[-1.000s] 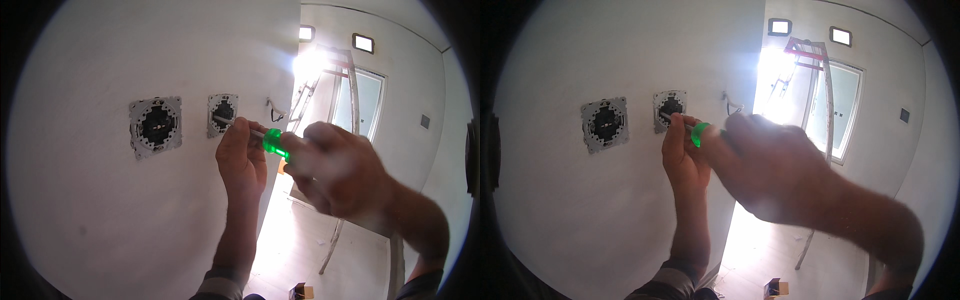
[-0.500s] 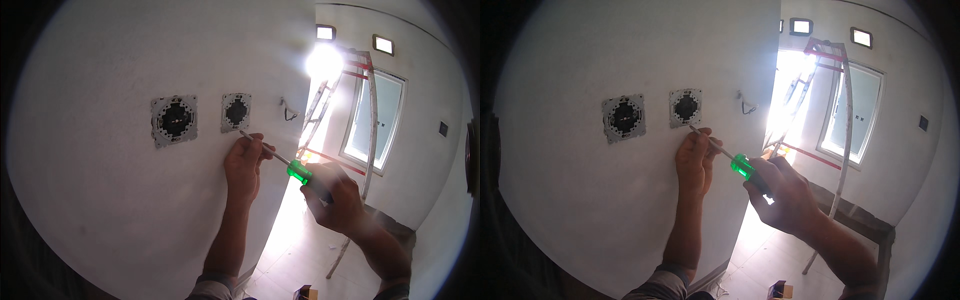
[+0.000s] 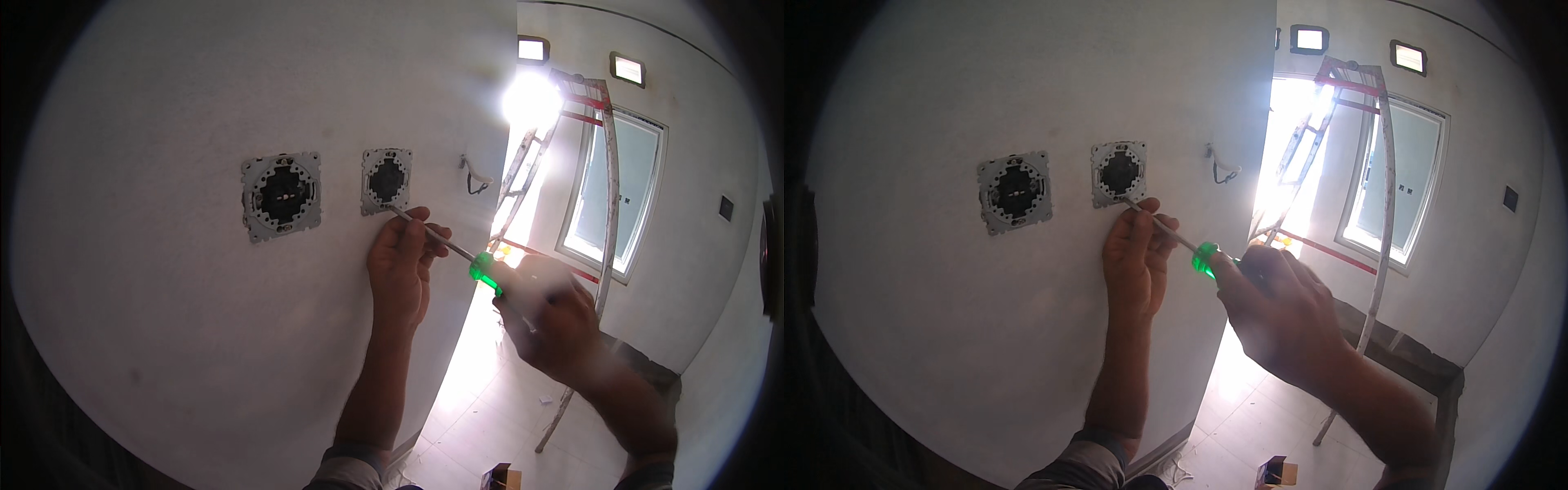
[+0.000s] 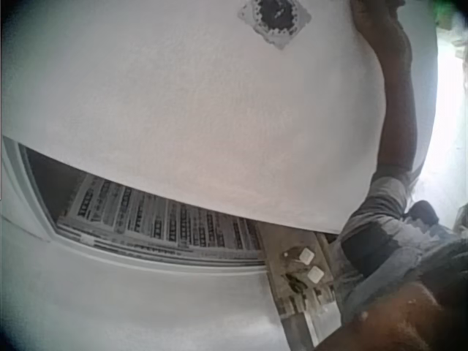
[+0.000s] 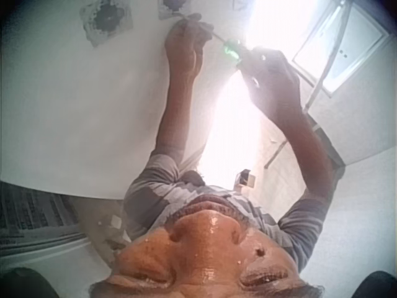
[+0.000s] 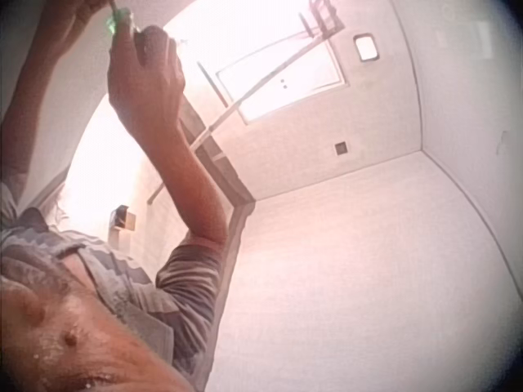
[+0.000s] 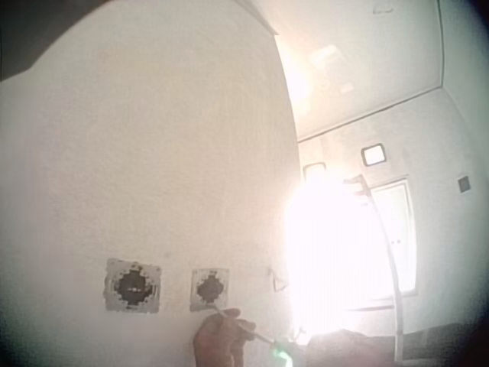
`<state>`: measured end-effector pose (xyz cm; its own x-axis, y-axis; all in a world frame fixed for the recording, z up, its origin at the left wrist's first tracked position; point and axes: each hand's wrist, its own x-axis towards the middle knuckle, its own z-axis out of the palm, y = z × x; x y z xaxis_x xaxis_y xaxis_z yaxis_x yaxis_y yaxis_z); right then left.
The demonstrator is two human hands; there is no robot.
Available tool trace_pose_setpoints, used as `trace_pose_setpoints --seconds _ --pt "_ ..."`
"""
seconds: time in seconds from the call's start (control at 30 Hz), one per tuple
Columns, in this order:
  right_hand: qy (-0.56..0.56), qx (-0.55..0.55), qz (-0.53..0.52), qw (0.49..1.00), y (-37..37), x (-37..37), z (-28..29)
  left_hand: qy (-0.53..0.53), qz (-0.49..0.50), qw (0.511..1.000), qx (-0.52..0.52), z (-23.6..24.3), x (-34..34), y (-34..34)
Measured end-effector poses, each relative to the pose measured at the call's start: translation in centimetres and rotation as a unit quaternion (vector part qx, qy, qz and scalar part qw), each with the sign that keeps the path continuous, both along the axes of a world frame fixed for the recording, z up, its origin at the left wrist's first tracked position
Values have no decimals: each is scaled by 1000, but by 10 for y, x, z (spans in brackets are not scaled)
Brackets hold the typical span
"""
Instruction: The person installs two electrical outlet boxes into wall cutouts, secures them with screws, and attaches white faceplates. The person uses a screwdriver and a voltage tester to prepare and fasten the components.
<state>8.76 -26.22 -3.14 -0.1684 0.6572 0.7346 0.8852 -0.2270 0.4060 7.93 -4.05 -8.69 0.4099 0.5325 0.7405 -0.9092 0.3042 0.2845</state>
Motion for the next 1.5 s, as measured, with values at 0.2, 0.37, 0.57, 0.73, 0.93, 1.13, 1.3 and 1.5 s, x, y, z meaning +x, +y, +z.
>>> trace_pose_setpoints --seconds 0.2,0.37,0.57,0.73,0.93,1.13,1.3,1.5 --pt "5 -31 44 999 0 -8 28 -53 -121 991 -17 -1 -3 -1" --pt "-26 -66 -76 995 0 -36 33 -81 -182 980 -20 2 -4 -31" --pt "353 -18 -4 935 8 -39 55 -134 -154 978 -47 4 10 -31" --pt "-167 -127 -125 970 -5 -51 59 -125 -156 977 -68 9 6 -36" --pt "193 -117 19 974 -1 -30 57 -93 -151 977 -119 16 5 -32" --pt "-179 -143 -106 968 -6 -45 62 -111 -160 973 -127 20 3 -36" --pt "104 -77 -9 991 1 -33 40 -39 -99 985 -136 19 -3 -36" --pt "102 -36 49 993 -18 -15 41 -32 -35 993 -108 29 -5 -48"
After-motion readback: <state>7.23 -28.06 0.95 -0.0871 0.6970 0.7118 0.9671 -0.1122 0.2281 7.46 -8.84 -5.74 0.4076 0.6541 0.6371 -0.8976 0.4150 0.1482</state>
